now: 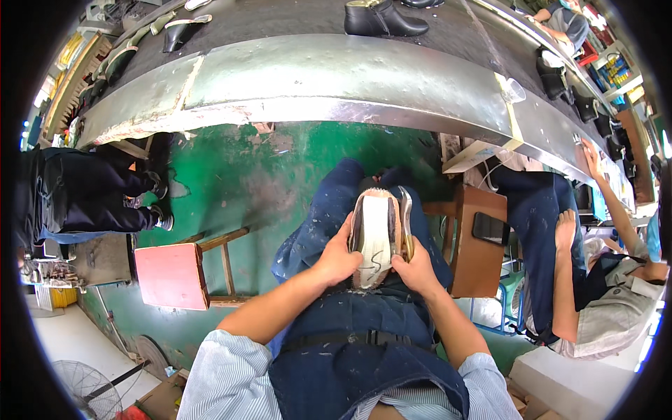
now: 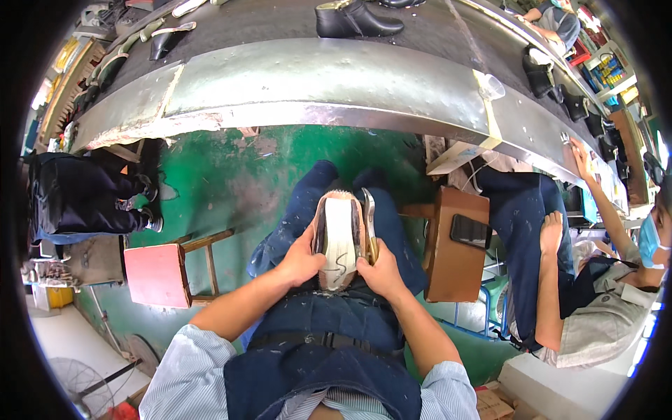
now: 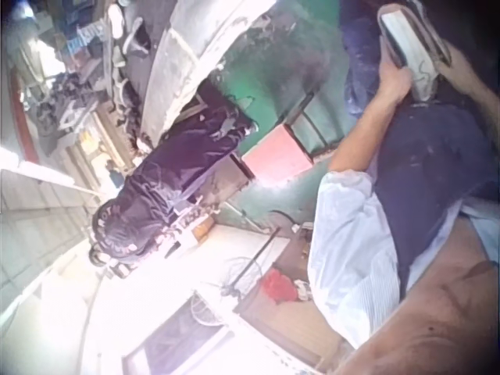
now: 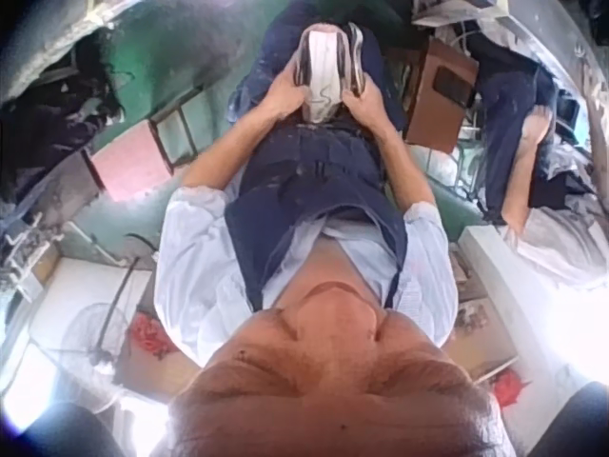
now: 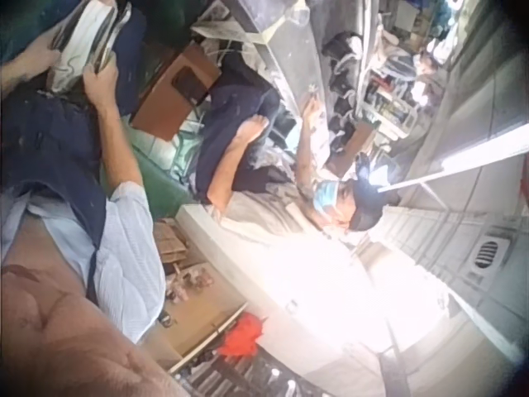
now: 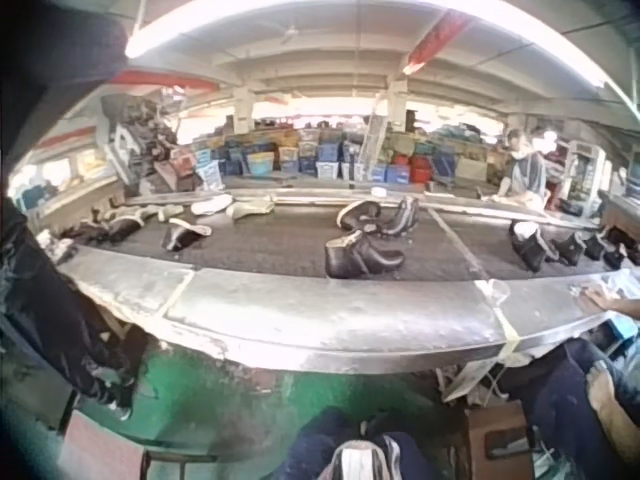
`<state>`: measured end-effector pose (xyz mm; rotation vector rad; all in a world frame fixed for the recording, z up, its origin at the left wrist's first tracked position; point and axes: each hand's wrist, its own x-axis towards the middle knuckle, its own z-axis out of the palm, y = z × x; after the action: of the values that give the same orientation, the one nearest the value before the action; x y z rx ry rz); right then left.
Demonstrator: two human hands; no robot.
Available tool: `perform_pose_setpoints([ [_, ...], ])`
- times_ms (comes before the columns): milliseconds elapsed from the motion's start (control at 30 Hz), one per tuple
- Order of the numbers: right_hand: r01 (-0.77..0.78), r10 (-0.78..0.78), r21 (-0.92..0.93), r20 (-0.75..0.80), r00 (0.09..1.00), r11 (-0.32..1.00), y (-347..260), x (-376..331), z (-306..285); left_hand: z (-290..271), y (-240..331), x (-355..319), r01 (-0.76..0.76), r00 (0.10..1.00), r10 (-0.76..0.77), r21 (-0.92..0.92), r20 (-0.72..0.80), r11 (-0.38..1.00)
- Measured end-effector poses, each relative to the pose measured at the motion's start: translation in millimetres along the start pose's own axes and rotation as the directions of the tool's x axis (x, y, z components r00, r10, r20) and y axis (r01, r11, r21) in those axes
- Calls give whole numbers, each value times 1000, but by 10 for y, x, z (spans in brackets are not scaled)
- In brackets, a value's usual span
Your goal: Manually lasting shoes by pulling and hammering uppers onto the soles using lasting pincers at a factory production line.
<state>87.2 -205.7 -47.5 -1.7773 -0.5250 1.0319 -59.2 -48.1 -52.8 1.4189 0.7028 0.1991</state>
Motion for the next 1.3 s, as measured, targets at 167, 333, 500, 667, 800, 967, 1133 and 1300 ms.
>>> perform_pose_setpoints([
  [167,12,-28,266,57,998,964,104,25,-187,-14,-43,4,183,947,-44,-420,319,889],
  [333,-17,14,402,11,1000,915,204,-53,-257,226,-1,-179,-46,966,3,160,260,986],
  [500,-91,170,546,-95,981,833,154,-231,-395,-36,579,-94,-352,936,300,499,183,792],
  [667,-85,191,537,-145,971,839,362,-581,-707,-125,1521,163,-470,875,402,275,269,839],
  [800,-95,133,582,-22,991,807,336,-848,-738,94,1606,643,-359,930,296,375,216,854],
  [967,-92,93,137,-4,996,986,134,-905,-673,270,114,1178,343,927,-309,-149,212,927],
  [1133,-206,223,-123,153,963,971,-230,-894,-708,131,-66,846,449,883,-309,-444,353,776],
  [1300,-177,245,-246,281,928,953,-244,-625,-734,108,-285,743,257,904,-126,-282,410,924],
])
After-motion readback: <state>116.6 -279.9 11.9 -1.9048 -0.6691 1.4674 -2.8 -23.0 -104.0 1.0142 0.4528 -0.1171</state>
